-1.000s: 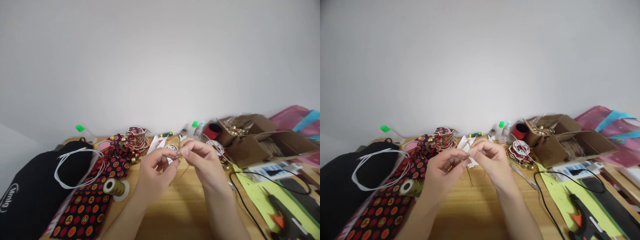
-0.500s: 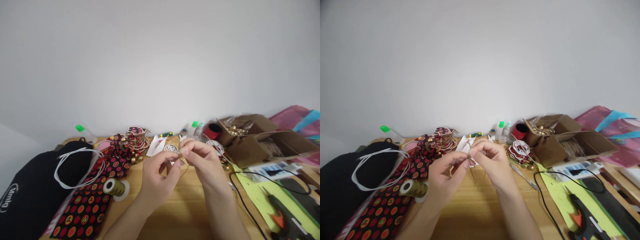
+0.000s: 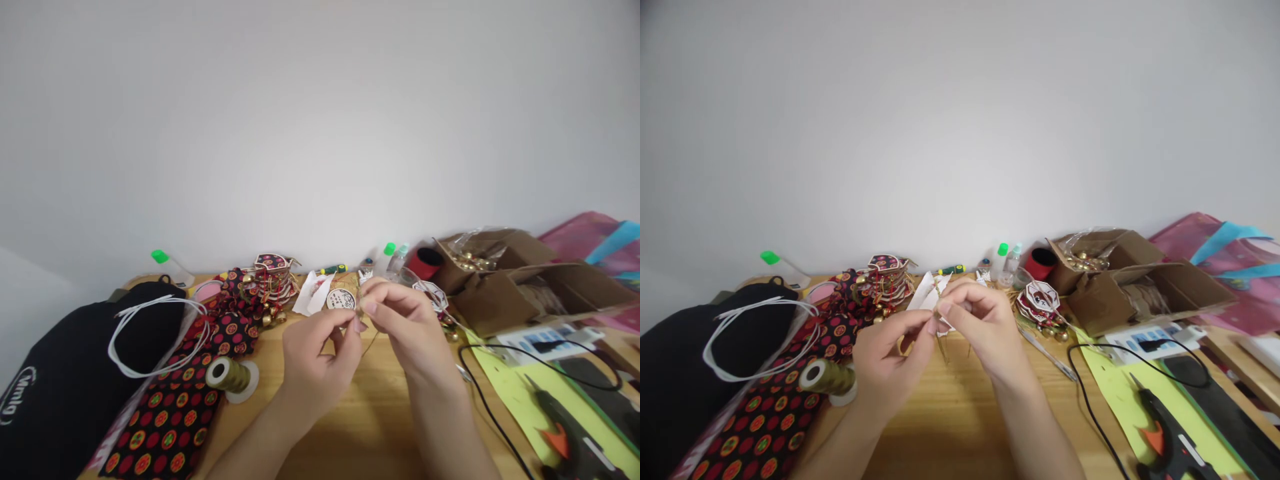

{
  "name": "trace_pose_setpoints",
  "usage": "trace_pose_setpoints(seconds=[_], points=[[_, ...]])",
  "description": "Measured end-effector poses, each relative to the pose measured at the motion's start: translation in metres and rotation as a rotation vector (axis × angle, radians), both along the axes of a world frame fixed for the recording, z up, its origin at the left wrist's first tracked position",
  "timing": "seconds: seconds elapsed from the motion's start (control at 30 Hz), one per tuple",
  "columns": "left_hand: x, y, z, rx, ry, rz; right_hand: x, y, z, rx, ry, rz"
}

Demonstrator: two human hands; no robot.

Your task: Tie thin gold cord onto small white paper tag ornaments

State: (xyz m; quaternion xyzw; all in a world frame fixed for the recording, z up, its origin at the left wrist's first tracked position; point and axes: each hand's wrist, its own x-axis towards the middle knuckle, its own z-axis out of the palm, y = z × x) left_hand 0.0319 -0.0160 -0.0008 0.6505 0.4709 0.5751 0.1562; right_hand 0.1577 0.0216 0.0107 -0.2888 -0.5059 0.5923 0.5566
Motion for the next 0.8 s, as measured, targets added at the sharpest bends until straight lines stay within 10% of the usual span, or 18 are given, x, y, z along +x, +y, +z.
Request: trace_pose_setpoints(seconds=[0.4,0.8], points=[[0.0023,-0.0003,-0.0025,-0.045,-0.145,0.03,0.0017,0.0001,-0.003,0.06,-0.065,-0.054],[-0.0014,0.0019,-0.0068,0.188,0.362,0.271,0.0015,0.001,-0.0041,0.069,-0.066,-0.061]])
